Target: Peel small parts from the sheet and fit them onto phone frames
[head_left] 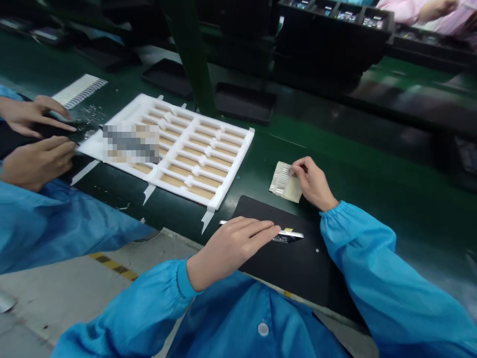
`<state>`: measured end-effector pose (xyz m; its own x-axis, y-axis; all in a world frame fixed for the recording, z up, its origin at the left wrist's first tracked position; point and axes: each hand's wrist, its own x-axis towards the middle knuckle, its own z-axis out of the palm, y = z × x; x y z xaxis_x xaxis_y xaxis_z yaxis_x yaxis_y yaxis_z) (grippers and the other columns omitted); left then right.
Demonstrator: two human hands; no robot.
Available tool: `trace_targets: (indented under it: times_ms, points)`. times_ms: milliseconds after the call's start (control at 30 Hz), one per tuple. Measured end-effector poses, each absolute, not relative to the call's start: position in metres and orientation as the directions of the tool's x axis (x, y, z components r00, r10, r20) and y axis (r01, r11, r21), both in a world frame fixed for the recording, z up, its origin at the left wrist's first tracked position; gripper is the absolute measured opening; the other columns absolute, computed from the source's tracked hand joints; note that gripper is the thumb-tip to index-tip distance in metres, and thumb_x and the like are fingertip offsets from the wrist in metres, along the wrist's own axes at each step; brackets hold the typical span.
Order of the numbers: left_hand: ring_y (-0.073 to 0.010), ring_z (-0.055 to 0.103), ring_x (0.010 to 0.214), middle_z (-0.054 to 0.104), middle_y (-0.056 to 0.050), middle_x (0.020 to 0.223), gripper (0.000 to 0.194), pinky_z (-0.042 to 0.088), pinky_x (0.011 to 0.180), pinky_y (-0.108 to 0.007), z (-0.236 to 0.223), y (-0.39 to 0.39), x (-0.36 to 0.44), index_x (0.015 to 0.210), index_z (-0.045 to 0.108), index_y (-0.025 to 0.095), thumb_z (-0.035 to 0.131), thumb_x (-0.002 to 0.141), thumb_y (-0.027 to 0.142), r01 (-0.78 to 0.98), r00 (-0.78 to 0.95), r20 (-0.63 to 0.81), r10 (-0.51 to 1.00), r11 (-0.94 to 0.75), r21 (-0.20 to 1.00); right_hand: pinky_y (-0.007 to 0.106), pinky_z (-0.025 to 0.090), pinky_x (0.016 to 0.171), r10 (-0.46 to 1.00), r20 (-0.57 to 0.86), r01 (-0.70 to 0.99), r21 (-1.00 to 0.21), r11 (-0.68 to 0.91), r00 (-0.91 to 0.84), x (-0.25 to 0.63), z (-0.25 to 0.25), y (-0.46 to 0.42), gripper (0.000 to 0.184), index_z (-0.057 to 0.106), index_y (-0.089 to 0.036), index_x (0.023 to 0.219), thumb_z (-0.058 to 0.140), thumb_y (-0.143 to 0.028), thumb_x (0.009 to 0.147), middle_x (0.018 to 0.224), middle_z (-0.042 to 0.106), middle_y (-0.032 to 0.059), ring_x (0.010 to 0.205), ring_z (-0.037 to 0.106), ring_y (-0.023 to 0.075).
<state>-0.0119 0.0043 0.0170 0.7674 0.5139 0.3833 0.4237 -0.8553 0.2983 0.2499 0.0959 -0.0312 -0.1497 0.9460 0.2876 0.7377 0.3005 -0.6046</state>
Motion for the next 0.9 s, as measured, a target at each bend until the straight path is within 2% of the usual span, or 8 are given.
trace_targets:
  times_ms: [100,200,267,333,433,567,733,900]
  points:
    - [-0.0187,0.068,0.104,0.070,-0.007,0.120,0.030,0.058,0.085,-0.033,0.014,0.006,-0.011,0.124,0.059,0.013,0.044,0.098,0.008,0.414,0.765,0.365,0.530,-0.840,0.352,0.033,0.046,0.076,0.943,0.329,0.665,-0.715,0.217,0.047,0.251,-0.031,0.081,0.015,0.048,-0.023,0.093,0.040,-0.034,0.100,0.087,0.059,0.0034,0.082,0.059,0.0191]
    - [-0.0195,0.070,0.100,0.072,-0.007,0.115,0.030,0.059,0.083,-0.032,0.015,0.011,-0.010,0.121,0.062,0.013,0.044,0.098,0.007,0.411,0.756,0.369,0.541,-0.830,0.377,0.034,0.045,0.069,0.965,0.232,0.575,-0.809,0.123,0.121,0.260,-0.034,0.075,0.015,0.052,-0.022,0.085,0.052,-0.035,0.093,0.076,0.057,0.0015,0.071,0.057,0.0185]
    - [-0.0195,0.071,0.100,0.073,-0.007,0.114,0.030,0.059,0.085,-0.031,0.018,0.015,-0.009,0.120,0.064,0.015,0.044,0.099,0.011,0.411,0.725,0.352,0.592,-0.782,0.469,0.032,0.044,0.061,0.973,0.187,0.549,-0.832,0.084,0.135,0.269,-0.029,0.069,0.016,0.051,-0.022,0.083,0.051,-0.035,0.093,0.067,0.054,-0.0008,0.060,0.054,0.0169]
    - [-0.0184,0.071,0.101,0.073,-0.004,0.113,0.026,0.058,0.088,-0.028,0.023,0.021,-0.008,0.115,0.069,0.018,0.049,0.099,0.019,0.434,0.644,0.249,0.723,-0.613,0.660,0.031,0.046,0.058,0.973,0.169,0.489,-0.869,0.073,0.155,0.274,-0.015,0.054,0.017,0.053,-0.022,0.087,0.050,-0.037,0.095,0.070,0.057,0.0001,0.059,0.055,0.0162]
    - [-0.0175,0.073,0.095,0.076,-0.003,0.106,0.021,0.059,0.082,-0.024,0.023,0.026,0.000,0.106,0.074,0.021,0.059,0.095,0.030,0.394,0.482,-0.054,0.875,-0.161,0.905,0.034,0.053,0.076,0.979,0.128,0.345,-0.936,0.066,0.160,0.264,0.010,0.008,0.020,0.057,-0.022,0.089,0.053,-0.040,0.096,0.103,0.065,0.0070,0.086,0.065,0.0189]
    - [-0.0202,0.073,0.094,0.076,-0.008,0.104,0.029,0.060,0.082,-0.025,0.000,0.022,0.022,0.109,0.072,0.014,0.068,0.087,0.032,0.153,0.397,-0.267,0.878,0.223,0.963,0.045,0.048,0.097,0.967,0.060,0.146,-0.989,0.024,0.249,0.222,0.011,-0.058,0.021,0.055,-0.023,0.085,0.052,-0.039,0.097,0.136,0.053,0.0085,0.123,0.054,0.0269]
    - [-0.0227,0.071,0.104,0.072,-0.011,0.116,0.034,0.059,0.092,-0.031,-0.023,0.006,0.038,0.112,0.070,0.011,0.066,0.088,0.034,0.164,0.373,-0.257,0.892,0.209,0.964,0.054,0.042,0.103,0.889,0.031,0.136,-0.990,-0.035,0.456,0.191,-0.029,-0.069,0.024,0.055,-0.022,0.087,0.049,-0.043,0.097,0.146,0.044,0.0108,0.129,0.047,0.0303]
    - [-0.0205,0.070,0.108,0.071,-0.006,0.120,0.033,0.058,0.094,-0.029,-0.012,0.008,0.026,0.121,0.068,0.016,0.058,0.094,0.033,0.329,0.520,-0.267,0.812,0.098,0.939,0.052,0.043,0.103,0.919,0.008,0.094,-0.995,-0.032,0.395,0.203,-0.045,-0.052,0.027,0.053,-0.023,0.091,0.045,-0.048,0.098,0.137,0.052,0.0113,0.124,0.052,0.0281]
